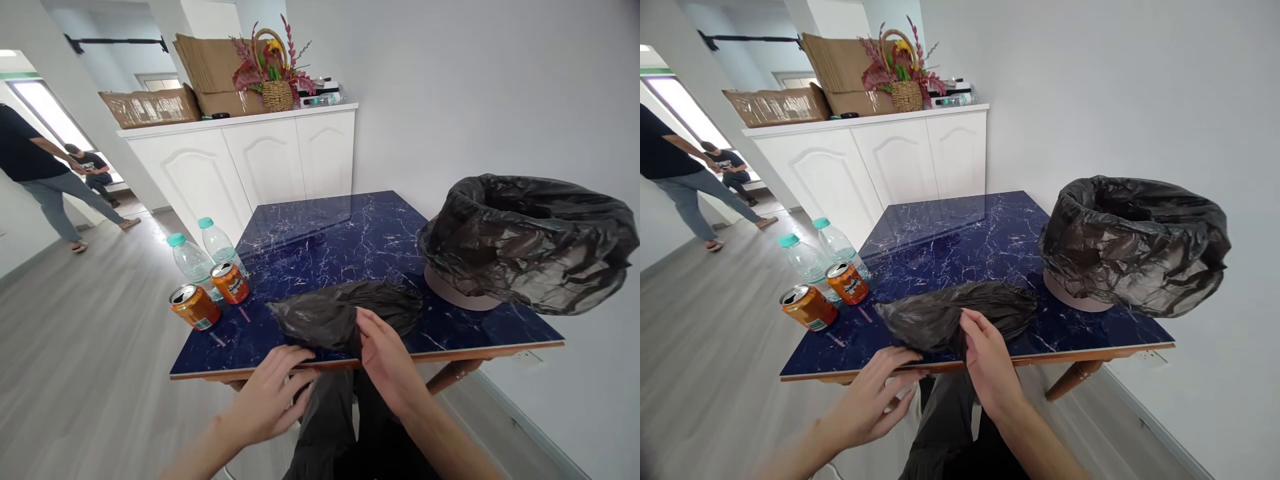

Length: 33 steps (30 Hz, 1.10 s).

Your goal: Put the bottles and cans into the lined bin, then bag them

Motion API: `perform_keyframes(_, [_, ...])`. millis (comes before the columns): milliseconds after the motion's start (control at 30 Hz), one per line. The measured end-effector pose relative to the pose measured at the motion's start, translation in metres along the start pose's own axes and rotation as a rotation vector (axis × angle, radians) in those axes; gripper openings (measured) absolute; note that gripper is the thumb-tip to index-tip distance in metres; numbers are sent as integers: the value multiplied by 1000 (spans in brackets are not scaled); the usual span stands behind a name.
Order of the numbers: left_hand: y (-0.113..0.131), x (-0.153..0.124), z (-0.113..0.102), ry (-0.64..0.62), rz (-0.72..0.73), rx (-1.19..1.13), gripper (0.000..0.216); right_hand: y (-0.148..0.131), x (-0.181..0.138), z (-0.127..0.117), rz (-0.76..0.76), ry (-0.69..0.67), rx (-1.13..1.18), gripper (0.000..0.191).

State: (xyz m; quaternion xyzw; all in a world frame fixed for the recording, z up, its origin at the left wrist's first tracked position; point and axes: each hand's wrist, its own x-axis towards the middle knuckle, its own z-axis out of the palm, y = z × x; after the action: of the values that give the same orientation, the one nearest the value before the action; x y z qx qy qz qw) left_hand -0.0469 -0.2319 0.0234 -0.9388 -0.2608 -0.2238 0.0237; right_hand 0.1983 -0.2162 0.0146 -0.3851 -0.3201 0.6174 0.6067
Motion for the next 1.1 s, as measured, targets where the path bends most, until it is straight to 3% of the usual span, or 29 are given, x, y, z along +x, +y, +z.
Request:
perform_keyframes(167, [-9, 36, 14, 19, -194, -5, 50, -3, -15, -26, -41, 165, 105, 40])
perform_keyframes(267, [-14, 71, 32, -34, -187, -12, 55, 0, -17, -38, -42, 261, 138, 40])
perform_keyframes(400, [-16, 123, 61, -122, -141, -13, 54, -2, -22, -57, -34, 293, 79, 46])
perform_keyframes(467, [-16, 144, 72, -146, -131, -13, 54, -9, -28, -67, -119, 382, -83, 50])
perform_keyframes(600, [-16, 169, 87, -167, -74, -40, 56, -32, -38, -77, -526, 543, -648, 59])
perform_keyframes(667, [-16, 175, 94, -197, -38, -59, 59, -43, -35, -76, -668, 482, -898, 52])
perform_keyframes(767, [-18, 176, 104, -252, 13, -67, 61, -49, -20, -70, -771, 233, -1177, 44])
perform_keyframes(833, [-19, 175, 110, -280, 56, -62, 62, -43, -6, -68, -800, 78, -1352, 47])
perform_keyframes(900, [-19, 173, 115, -306, 82, -59, 66, -32, 8, -71, -773, 7, -1522, 51])
perform_keyframes(1100, [-19, 175, 116, -320, 0, -107, 63, 0, 36, -120, -521, 228, -1796, 59])
